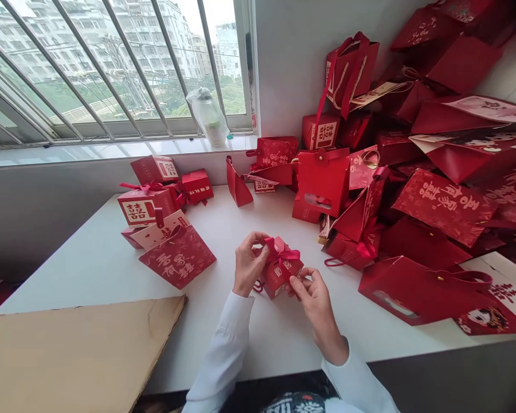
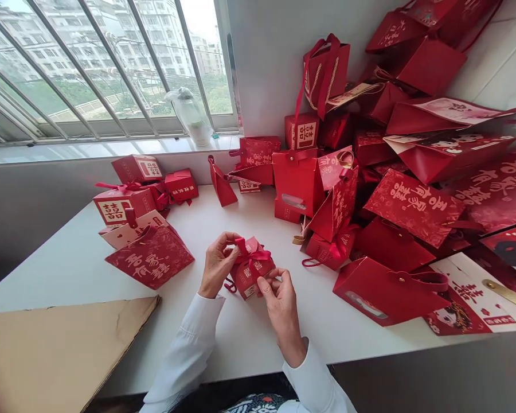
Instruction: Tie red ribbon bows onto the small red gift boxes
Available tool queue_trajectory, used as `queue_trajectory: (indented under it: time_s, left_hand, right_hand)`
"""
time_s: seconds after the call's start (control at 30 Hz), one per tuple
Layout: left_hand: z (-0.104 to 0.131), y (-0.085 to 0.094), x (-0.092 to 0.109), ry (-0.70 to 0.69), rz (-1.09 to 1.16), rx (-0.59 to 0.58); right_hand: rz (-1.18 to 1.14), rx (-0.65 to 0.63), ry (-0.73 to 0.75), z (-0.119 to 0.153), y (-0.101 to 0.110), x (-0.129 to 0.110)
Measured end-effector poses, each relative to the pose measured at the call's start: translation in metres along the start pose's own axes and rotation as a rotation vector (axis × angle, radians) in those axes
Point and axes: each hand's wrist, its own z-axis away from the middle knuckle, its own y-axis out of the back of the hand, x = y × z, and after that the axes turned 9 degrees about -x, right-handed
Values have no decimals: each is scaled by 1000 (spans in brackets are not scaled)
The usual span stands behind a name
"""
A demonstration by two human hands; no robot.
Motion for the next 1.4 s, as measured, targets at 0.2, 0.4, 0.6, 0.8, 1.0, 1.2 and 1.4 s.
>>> queue_trajectory:
  time_s: [0.2, 0.4, 0.6, 0.8, 1.0, 1.2, 1.4]
  left_hand:
    - [-3, -9, 0, -8, -33, 161]
    - [-3, -13, -4, 1, -41, 201]
    - [-2, -7, -8, 27, 31, 149]
    - [-3, -1, -10, 42, 133, 79]
    - [-2, -1, -10, 44, 165, 55]
    - [0, 8, -7, 71, 200, -49]
    - [8, 19, 10, -135, -17, -17]
  right_hand:
    - [156, 72, 162, 6, -6, -2]
    - [303, 83, 211, 8, -6, 1]
    - [231, 2, 153, 4, 1, -2]
    - [201, -53, 123, 2, 2, -5]
    - [249, -42, 123, 1, 1, -9]
    - [434, 59, 184, -4, 19, -31]
    - [437, -186, 156, -39, 38, -45]
